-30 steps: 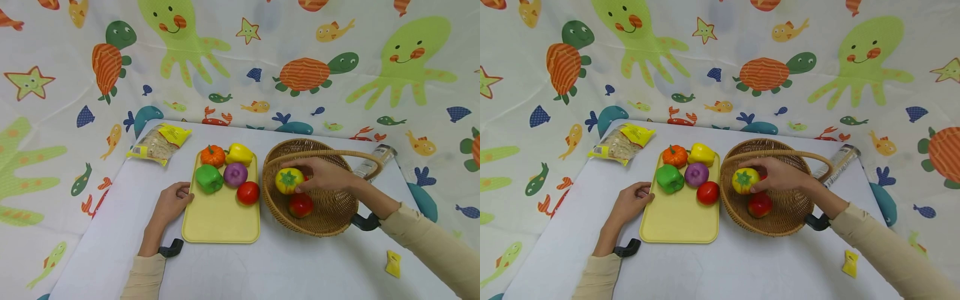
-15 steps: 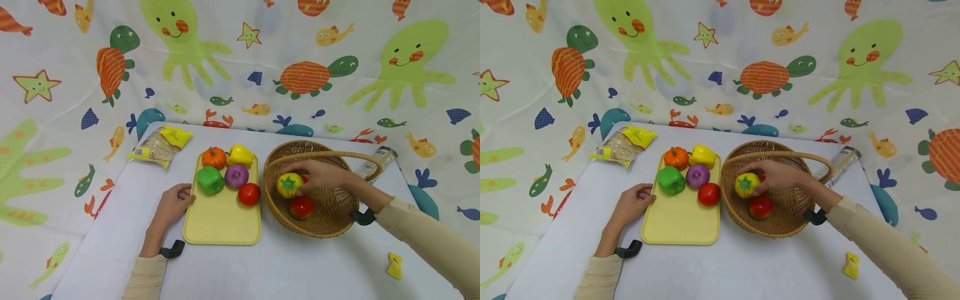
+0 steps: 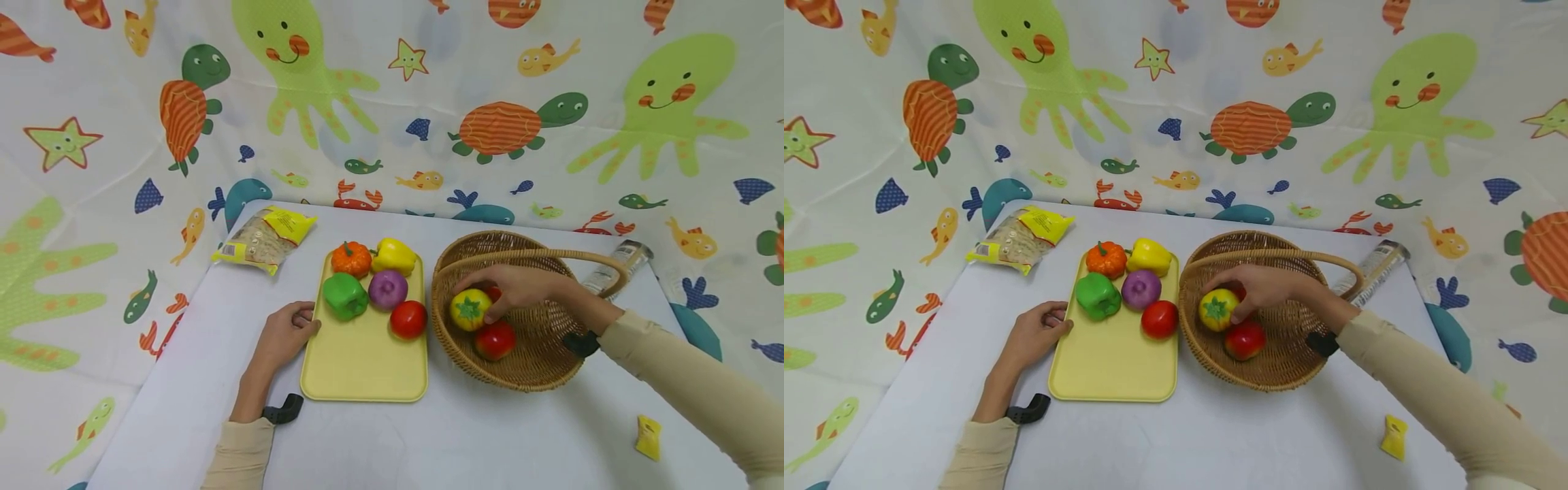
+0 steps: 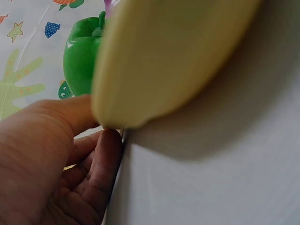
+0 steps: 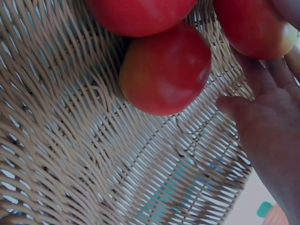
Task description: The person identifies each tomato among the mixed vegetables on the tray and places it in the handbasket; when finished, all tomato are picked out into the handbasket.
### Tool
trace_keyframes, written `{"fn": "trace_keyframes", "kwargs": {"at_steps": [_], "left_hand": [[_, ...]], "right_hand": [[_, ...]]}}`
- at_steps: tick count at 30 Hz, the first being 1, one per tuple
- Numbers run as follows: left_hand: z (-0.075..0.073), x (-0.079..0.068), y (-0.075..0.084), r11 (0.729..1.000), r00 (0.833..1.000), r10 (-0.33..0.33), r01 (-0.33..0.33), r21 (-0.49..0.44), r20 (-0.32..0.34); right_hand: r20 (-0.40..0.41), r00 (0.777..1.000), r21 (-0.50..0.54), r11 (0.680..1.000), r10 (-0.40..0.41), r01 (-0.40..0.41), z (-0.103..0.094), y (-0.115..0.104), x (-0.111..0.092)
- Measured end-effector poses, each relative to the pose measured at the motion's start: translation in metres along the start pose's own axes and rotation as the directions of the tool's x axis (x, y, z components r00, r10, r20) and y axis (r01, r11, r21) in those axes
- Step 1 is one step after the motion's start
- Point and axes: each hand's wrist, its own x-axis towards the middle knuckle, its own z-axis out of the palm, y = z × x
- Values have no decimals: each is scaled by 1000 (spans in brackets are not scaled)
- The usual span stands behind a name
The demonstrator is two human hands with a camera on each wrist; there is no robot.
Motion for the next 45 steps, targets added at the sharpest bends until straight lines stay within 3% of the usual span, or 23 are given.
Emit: {"fn": "trace_keyframes", "kwargs": {"at_steps": [6,14,45], "left_hand": [[2,-1,-1,1000,1000,6,-6,1,0],[1,0,-2,1000,1000,7,-7,0,-7],[1,0,-1,1000,1000,-11,11,5,-1]], "right_hand": [[47,998,7,999,-52,52,3,7,8],[66,997,12,999,-48,47,7,13,13],[46,998,-53,997,-51,54,11,16,18]]}}
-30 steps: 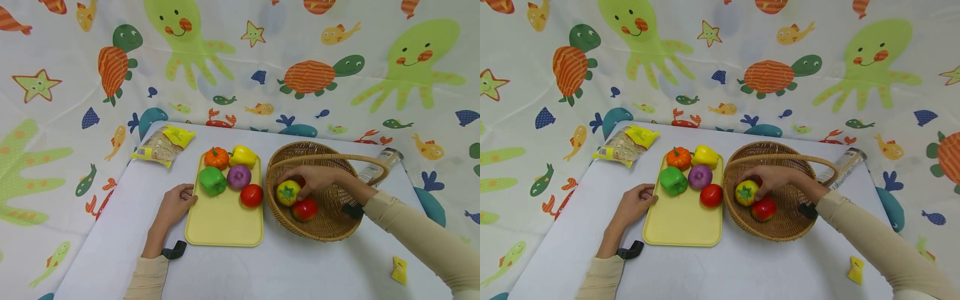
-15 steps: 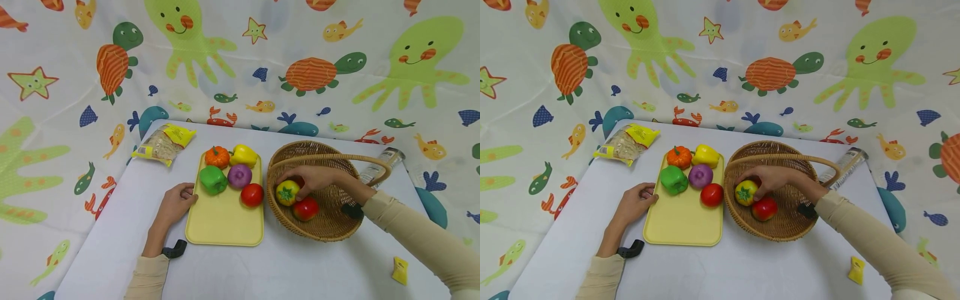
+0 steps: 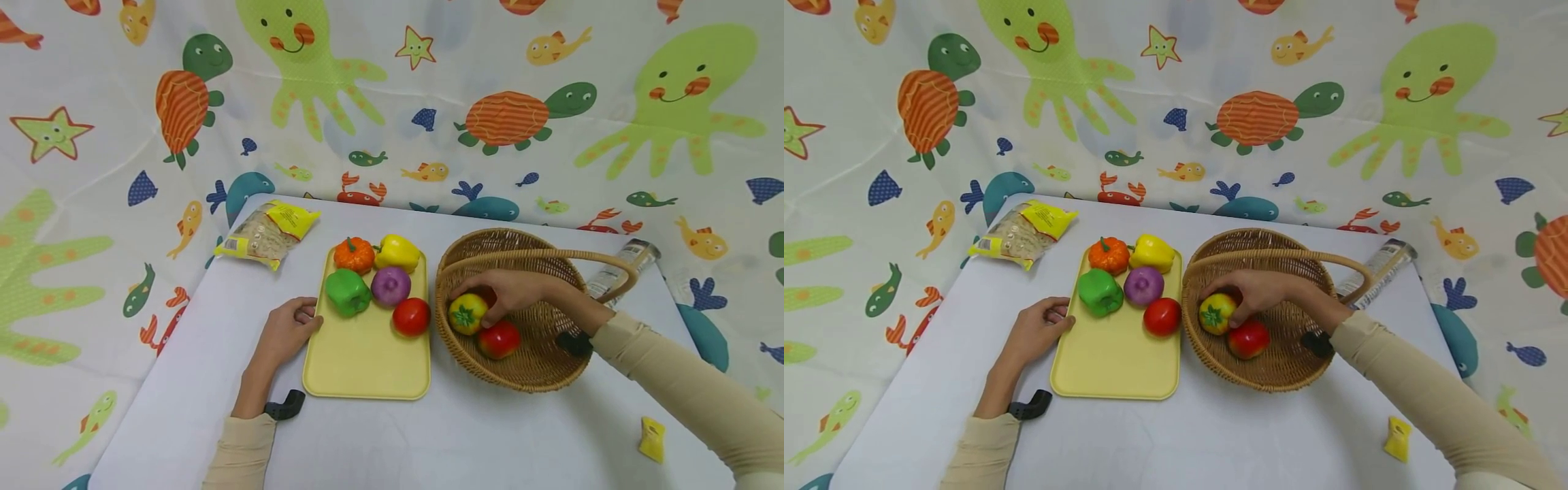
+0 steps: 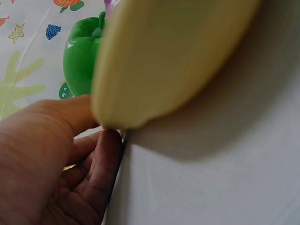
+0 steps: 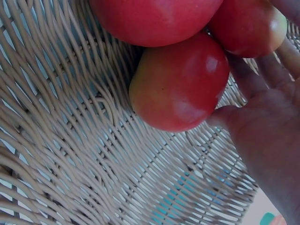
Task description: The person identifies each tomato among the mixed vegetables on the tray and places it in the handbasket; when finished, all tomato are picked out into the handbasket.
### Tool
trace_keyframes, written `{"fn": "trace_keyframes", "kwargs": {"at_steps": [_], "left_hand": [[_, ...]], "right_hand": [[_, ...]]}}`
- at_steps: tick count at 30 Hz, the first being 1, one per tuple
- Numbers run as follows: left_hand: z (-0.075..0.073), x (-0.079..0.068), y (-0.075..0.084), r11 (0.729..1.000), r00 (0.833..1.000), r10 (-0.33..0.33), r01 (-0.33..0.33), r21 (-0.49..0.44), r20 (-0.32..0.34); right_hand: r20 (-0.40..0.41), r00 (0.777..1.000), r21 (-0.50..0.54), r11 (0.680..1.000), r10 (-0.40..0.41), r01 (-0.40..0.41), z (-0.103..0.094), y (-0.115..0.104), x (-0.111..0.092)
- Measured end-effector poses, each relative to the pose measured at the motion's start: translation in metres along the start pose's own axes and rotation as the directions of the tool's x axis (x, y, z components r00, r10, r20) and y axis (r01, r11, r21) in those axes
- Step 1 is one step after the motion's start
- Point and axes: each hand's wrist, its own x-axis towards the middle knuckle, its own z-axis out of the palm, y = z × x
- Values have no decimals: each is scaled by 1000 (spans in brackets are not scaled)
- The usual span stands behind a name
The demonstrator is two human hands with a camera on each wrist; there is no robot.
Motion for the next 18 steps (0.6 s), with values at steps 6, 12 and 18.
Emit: {"fn": "trace_keyframes", "kwargs": {"at_steps": [6,12,18], "left_hand": [[0,1,0,1000,1000,12,-12,1,-3],[0,0,1,1000,1000,15,-15,0,-3],[1,-1,3,1000,1000,16,-16,3,-8]], "right_hand": [[-15,1000,5,1000,1,-1,-4,-5,-6],[-111,993,-42,999,25,-30,-10,-20,-20],[-287,948,-79,983,137,-166,-10,-54,-45]]}}
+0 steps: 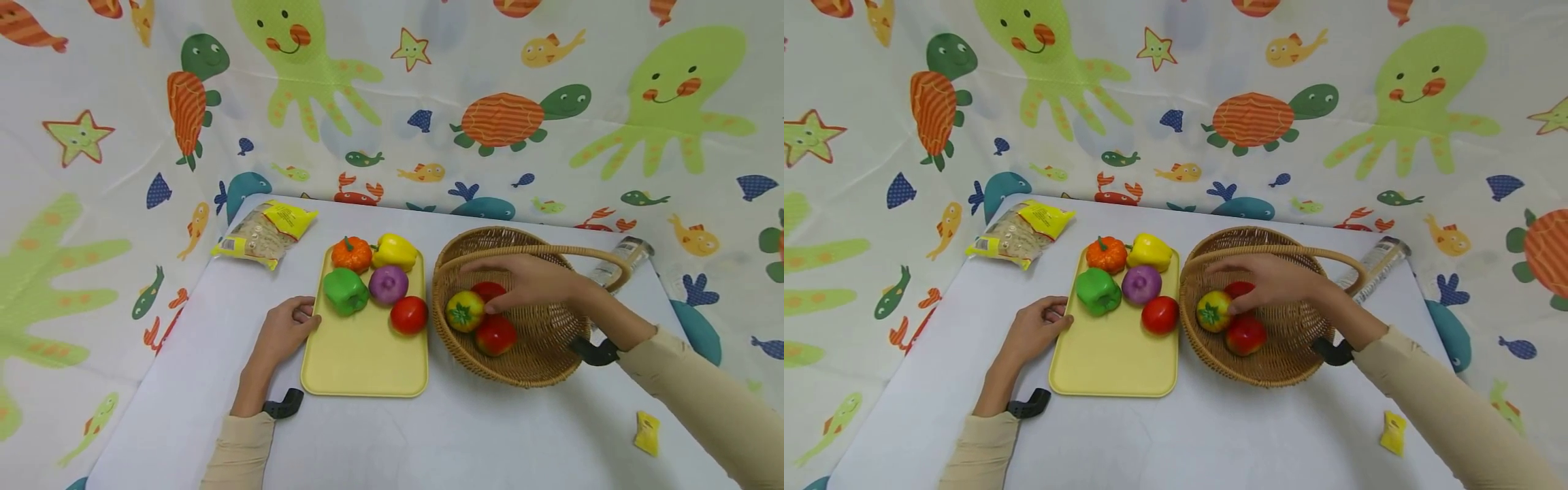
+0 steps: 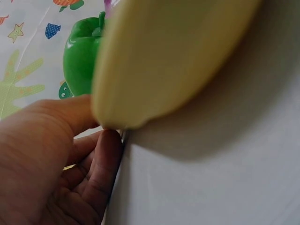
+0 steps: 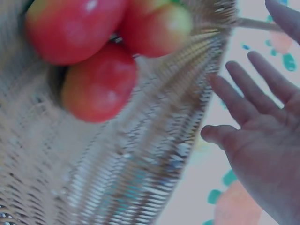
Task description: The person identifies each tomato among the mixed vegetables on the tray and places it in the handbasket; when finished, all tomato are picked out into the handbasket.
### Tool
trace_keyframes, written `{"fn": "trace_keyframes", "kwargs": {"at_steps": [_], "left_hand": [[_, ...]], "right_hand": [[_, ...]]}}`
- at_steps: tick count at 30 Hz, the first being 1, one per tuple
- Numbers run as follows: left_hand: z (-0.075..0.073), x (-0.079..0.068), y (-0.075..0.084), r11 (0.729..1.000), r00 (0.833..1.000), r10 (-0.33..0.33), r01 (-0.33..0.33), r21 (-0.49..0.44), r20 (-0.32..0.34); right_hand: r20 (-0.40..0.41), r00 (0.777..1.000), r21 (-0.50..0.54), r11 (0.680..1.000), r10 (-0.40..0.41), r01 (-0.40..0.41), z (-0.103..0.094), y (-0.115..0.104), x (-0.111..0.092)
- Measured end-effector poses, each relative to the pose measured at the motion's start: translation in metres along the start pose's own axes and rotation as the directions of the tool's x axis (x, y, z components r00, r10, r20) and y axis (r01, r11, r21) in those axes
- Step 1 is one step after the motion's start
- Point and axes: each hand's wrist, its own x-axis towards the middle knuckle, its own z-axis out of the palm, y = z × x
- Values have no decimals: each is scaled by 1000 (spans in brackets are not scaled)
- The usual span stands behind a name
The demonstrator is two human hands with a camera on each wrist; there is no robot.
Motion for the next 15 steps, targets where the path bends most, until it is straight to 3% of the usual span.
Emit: {"fn": "trace_keyframes", "kwargs": {"at_steps": [3,8,15], "left_hand": [[1,1,0,1000,1000,-7,7,-2,1],[0,0,1,1000,1000,-20,20,-4,12],[0,0,1,1000,1000,-22,22,-9,5]], "right_hand": [[-63,998,-5,1000,2,-2,-2,-14,-16],[-106,991,-18,997,-82,80,2,-41,-40],[-194,977,44,994,-89,99,27,-81,-61]]}}
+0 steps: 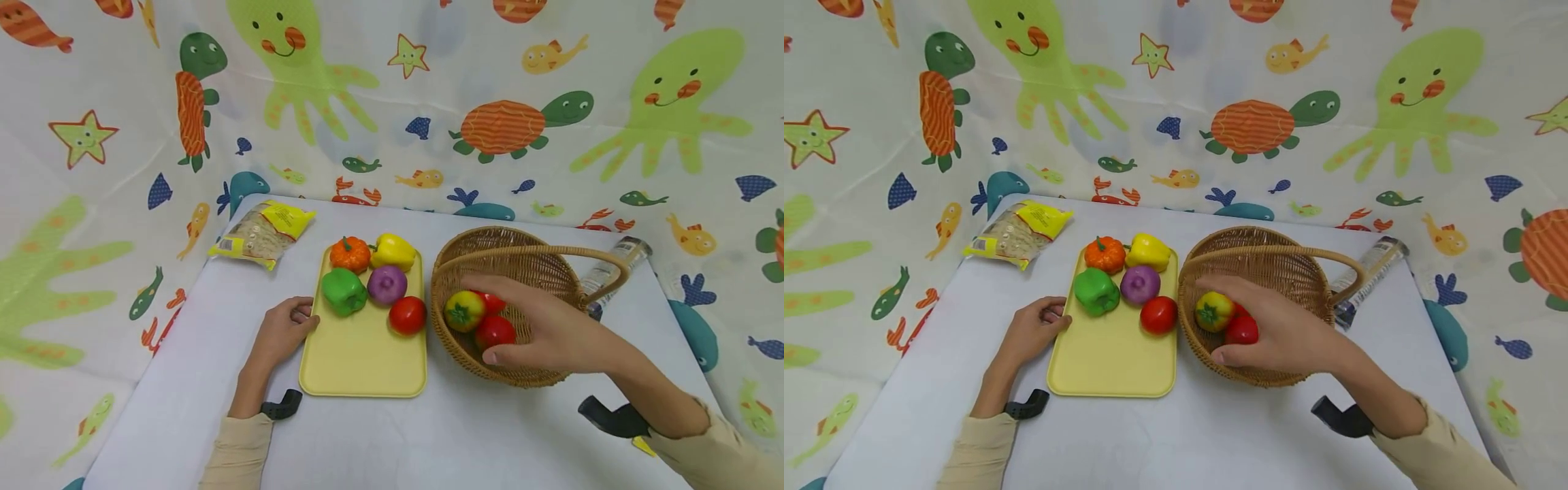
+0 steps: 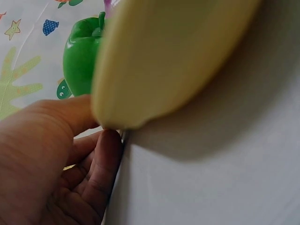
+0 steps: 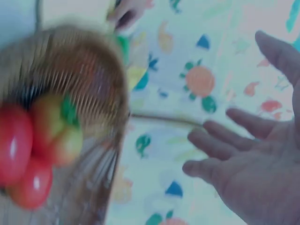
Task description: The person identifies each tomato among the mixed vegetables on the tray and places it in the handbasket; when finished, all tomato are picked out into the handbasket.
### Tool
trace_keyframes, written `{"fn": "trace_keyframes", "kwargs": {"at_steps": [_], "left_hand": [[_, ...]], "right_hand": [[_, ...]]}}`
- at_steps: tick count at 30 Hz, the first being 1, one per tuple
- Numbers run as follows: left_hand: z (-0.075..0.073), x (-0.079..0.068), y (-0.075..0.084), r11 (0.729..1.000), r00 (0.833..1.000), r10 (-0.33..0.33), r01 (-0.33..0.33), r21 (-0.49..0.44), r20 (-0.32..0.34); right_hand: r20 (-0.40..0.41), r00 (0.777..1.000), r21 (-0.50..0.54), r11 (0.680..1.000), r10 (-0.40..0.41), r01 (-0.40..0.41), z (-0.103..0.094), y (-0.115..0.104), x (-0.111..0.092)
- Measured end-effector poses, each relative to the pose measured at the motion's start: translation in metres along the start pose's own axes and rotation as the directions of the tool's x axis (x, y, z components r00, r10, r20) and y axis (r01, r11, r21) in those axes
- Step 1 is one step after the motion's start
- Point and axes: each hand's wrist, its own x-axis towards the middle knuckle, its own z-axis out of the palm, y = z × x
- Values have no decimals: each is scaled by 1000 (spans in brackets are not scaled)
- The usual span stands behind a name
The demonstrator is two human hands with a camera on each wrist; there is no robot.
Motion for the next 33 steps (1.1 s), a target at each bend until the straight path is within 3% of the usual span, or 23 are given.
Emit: {"fn": "trace_keyframes", "kwargs": {"at_steps": [7,12,19,27,33], "left_hand": [[2,0,-1,1000,1000,12,-12,-4,5],[2,0,-3,1000,1000,16,-16,13,-2],[-1,0,0,1000,1000,24,-23,15,-7],[0,0,0,1000,1000,13,-13,22,0],[1,1,-1,1000,1000,14,-14,11,0]], "right_hand": [[-80,997,93,996,24,-17,35,-26,-18],[-82,996,174,985,21,-7,60,-40,-24],[-93,996,275,961,12,14,99,-43,-22],[-108,987,354,932,122,-76,137,-40,-10],[-169,964,382,915,206,-129,164,-33,4]]}}
